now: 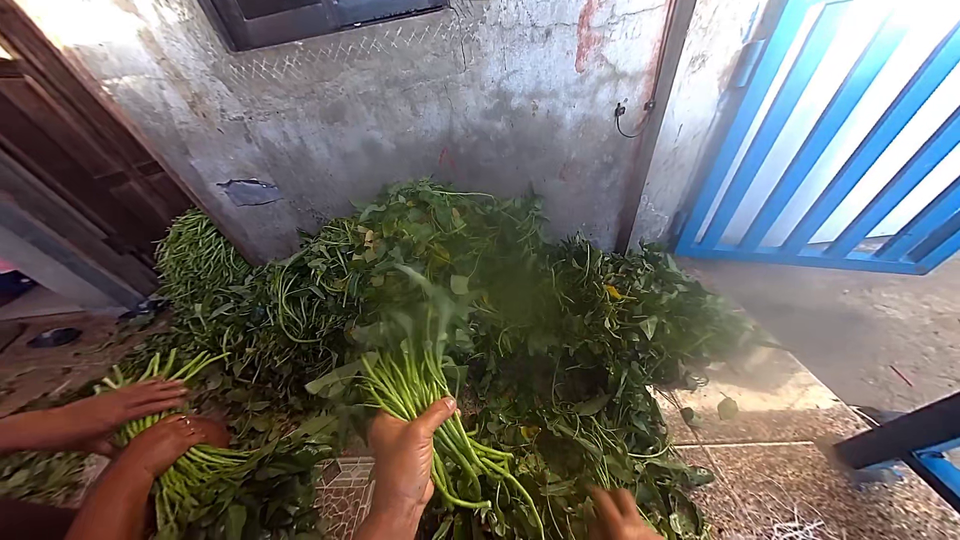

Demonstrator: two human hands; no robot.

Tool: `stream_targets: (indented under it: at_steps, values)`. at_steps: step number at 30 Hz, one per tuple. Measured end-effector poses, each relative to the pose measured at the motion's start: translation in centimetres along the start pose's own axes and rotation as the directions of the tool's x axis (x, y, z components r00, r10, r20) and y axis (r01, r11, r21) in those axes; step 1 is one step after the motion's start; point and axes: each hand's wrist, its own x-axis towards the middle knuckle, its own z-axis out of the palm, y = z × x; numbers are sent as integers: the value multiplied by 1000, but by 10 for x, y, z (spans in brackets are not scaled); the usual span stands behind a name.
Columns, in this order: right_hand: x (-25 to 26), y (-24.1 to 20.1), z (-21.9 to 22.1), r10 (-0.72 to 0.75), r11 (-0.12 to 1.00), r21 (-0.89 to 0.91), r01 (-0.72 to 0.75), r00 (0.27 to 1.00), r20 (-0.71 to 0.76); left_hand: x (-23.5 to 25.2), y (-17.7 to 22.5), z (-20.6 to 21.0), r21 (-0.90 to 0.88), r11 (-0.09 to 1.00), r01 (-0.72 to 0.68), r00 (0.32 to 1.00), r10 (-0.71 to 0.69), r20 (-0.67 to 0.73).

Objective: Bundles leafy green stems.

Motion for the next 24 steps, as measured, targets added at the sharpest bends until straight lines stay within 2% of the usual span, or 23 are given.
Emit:
stream_targets:
  at_steps: [2, 3, 4, 6, 8, 9, 10, 12, 15, 17, 21, 24]
  values:
    - [14, -21, -25, -147, 973, 129, 190, 948, -284, -9, -6, 5, 24, 999, 30, 995, -32, 99]
    - [23, -38, -36, -186, 939, 210, 271, 917, -353, -13, -9, 8, 33, 998, 43, 987, -48, 156]
    - [32, -55, -42, -203, 891, 310, 332, 901, -382, -17, -12, 11, 35, 998, 56, 977, -62, 204]
    - [51, -83, -39, -212, 756, 540, 369, 919, -332, -25, -17, 16, 35, 997, 67, 961, -74, 267]
    - [67, -103, -30, -180, 517, 786, 340, 941, -288, -28, -20, 18, 34, 998, 61, 956, -69, 286]
    - [71, -110, -26, -154, 394, 856, 333, 943, -296, -27, -21, 19, 30, 998, 63, 960, -69, 271]
    - [73, -113, -22, -146, 331, 877, 349, 937, -318, -25, -21, 18, 28, 997, 68, 966, -73, 248]
    - [69, -110, -12, -189, 347, 825, 447, 895, -405, -23, -20, 17, 25, 996, 89, 979, -92, 184]
    - [51, -93, -2, -326, 512, 633, 580, 813, -482, -14, -14, 13, -18, 986, 165, 980, -161, 120]
    - [39, -79, 1, -413, 573, 514, 639, 766, -492, -9, -11, 10, -47, 979, 198, 978, -194, 76]
    - [24, -60, -4, -622, 621, 299, 725, 688, -374, -7, -9, 9, -50, 981, 186, 983, -185, 17]
    - [14, -53, -2, -708, 658, 71, 749, 649, -280, -6, -10, 11, -57, 977, 204, 978, -206, -24]
